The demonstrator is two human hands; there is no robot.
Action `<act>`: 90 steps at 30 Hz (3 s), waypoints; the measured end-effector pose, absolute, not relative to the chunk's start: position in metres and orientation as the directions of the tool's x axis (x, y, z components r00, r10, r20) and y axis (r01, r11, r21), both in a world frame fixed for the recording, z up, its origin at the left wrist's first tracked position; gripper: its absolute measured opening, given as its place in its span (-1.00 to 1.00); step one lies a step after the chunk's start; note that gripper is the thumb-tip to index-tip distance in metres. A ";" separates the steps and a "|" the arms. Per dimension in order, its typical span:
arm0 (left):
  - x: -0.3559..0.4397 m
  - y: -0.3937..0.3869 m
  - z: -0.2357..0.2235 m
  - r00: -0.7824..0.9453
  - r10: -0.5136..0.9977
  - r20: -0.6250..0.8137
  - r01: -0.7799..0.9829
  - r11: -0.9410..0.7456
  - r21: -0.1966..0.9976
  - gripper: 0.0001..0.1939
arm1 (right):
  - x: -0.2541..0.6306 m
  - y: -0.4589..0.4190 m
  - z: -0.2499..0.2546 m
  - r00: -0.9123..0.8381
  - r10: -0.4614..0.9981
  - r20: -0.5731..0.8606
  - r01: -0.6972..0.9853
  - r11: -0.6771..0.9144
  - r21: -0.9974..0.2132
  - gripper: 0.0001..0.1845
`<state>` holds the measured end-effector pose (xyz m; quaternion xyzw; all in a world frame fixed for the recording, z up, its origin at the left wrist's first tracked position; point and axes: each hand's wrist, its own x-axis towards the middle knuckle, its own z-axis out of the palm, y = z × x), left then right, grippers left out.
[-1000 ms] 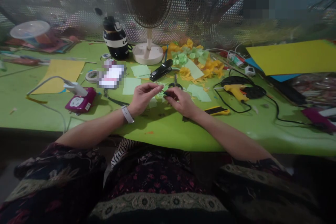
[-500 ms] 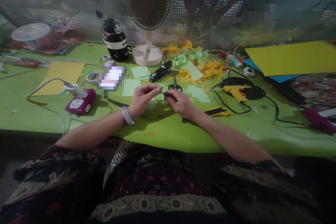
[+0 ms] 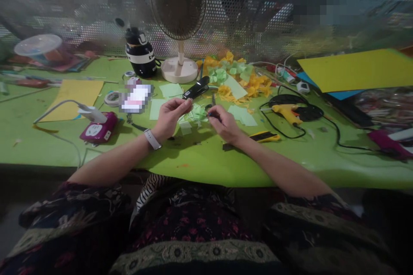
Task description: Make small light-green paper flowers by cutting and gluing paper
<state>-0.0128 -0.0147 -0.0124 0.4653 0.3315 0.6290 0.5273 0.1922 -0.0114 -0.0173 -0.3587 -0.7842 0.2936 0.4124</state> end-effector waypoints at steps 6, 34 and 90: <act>-0.016 -0.018 -0.011 0.253 0.958 0.136 -0.340 -0.043 0.940 -0.67 | 0.192 -0.019 -0.004 -0.427 0.842 0.330 0.146 0.425 -0.893 -0.73; -0.019 -0.018 -0.018 0.596 0.800 -0.073 -0.256 0.276 0.926 -0.64 | 0.186 -0.023 0.000 -0.583 0.812 0.036 -0.036 0.019 -0.999 -0.62; -0.009 -0.025 -0.022 0.242 0.969 0.045 -0.299 0.030 0.954 -0.63 | 0.187 -0.017 -0.007 -0.413 0.866 0.283 0.313 0.427 -0.849 -0.42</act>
